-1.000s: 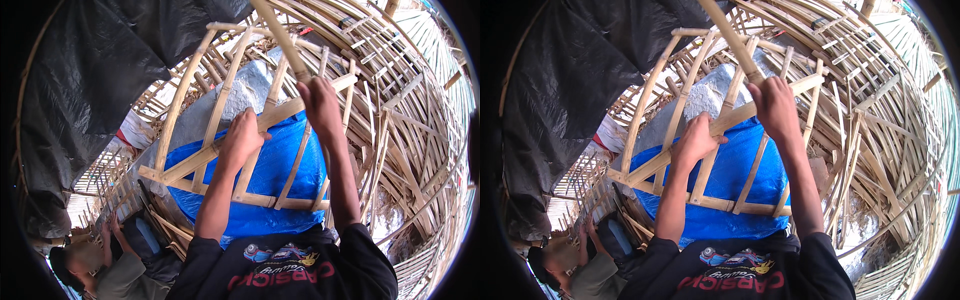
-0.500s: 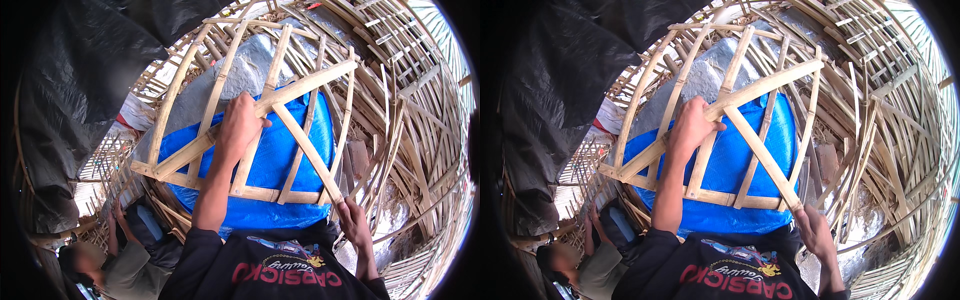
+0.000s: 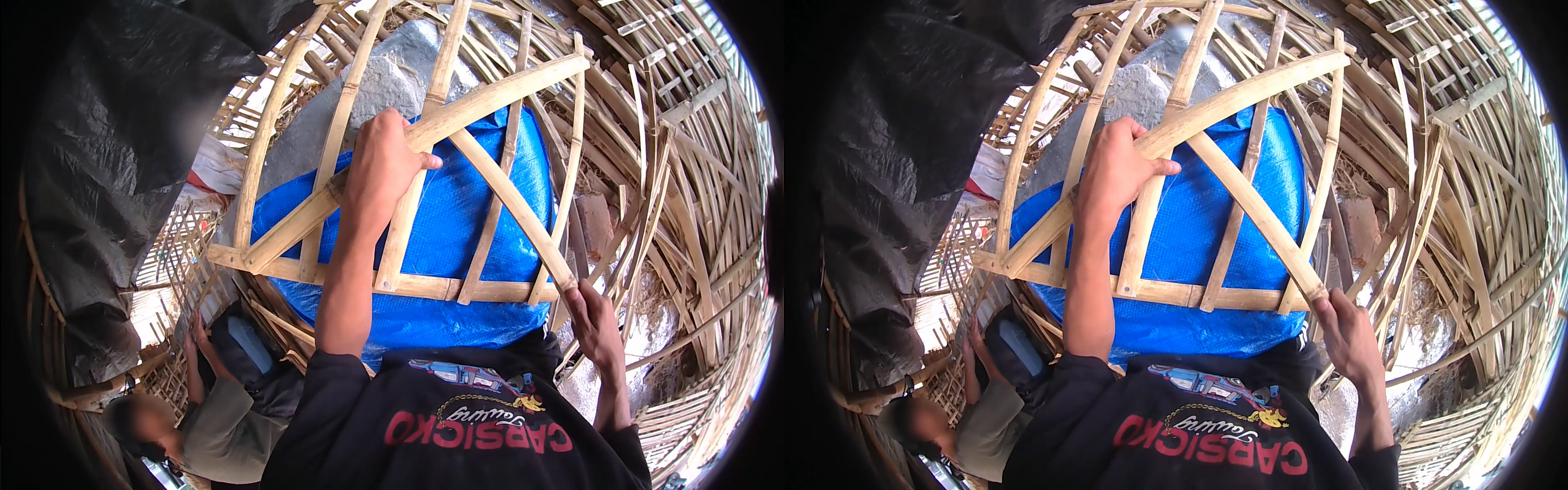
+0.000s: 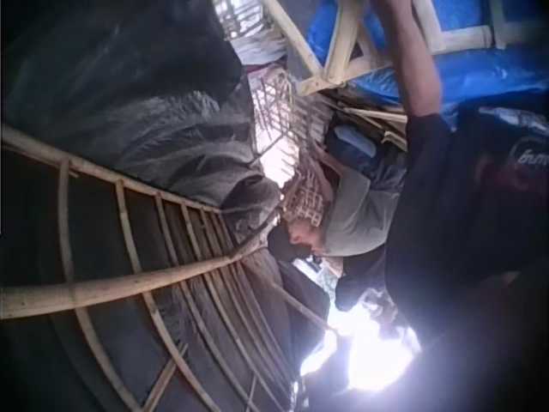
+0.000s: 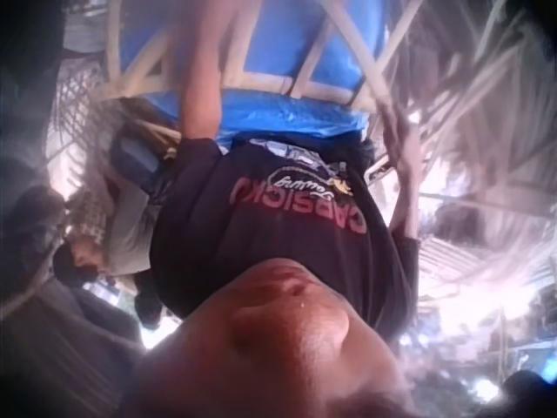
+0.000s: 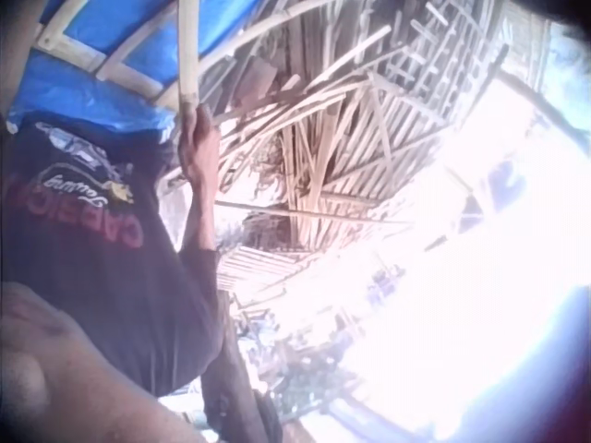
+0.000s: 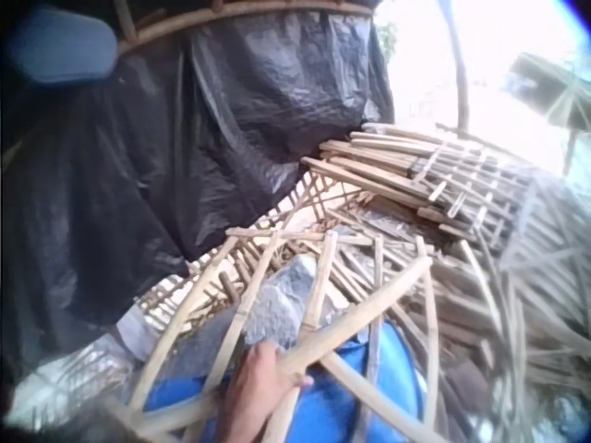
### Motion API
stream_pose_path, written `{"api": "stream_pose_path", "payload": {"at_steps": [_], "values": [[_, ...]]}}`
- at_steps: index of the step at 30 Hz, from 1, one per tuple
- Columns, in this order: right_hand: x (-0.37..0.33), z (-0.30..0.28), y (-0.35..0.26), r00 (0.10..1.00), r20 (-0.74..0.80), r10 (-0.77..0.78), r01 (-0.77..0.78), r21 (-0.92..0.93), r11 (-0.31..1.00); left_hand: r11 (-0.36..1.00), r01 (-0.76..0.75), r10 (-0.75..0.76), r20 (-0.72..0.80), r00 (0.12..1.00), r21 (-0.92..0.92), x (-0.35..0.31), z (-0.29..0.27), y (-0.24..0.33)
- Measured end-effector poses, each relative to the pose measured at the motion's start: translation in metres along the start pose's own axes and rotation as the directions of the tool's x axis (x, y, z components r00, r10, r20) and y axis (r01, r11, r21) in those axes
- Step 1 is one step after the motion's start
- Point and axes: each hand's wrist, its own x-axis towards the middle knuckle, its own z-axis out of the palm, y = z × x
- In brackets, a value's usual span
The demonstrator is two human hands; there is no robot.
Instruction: The person constructs a geometric bamboo lattice using thin slats and a hammer. They position the bamboo pieces in a cross-hatched pattern, securing the joints by hand and then driving small nails into the intersections using a hammer.
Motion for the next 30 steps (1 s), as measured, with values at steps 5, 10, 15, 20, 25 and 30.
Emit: {"api": "stream_pose_path", "payload": {"at_steps": [5,10,15,20,25,30], "values": [[0.015,0.009,0.002,0.993,-0.037,-0.108,0.104,-0.095,0.990,0.999,-0.008,0.008,0.002,1.000,-0.032,-0.001,-0.004,0.002],[0.031,0.028,-0.005,0.965,-0.046,-0.258,0.255,-0.050,0.966,0.998,-0.021,0.020,-0.023,1.000,-0.054,-0.005,-0.009,0.008],[0.049,0.031,-0.047,0.941,-0.093,-0.326,0.319,-0.084,0.944,0.986,0.025,-0.039,-0.087,0.995,-0.162,-0.014,-0.010,0.008],[0.075,0.050,-0.078,0.868,-0.173,-0.466,0.452,-0.117,0.884,0.981,-0.022,-0.001,-0.120,0.993,-0.193,-0.020,-0.014,0.005],[0.100,0.059,-0.110,0.844,-0.183,-0.503,0.479,-0.163,0.863,0.958,-0.017,-0.019,-0.124,0.992,-0.286,-0.020,-0.017,0.003],[0.076,0.051,-0.118,0.842,-0.306,-0.444,0.430,-0.115,0.895,0.972,-0.065,0.036,-0.131,0.991,-0.226,-0.014,-0.006,-0.008]]}}
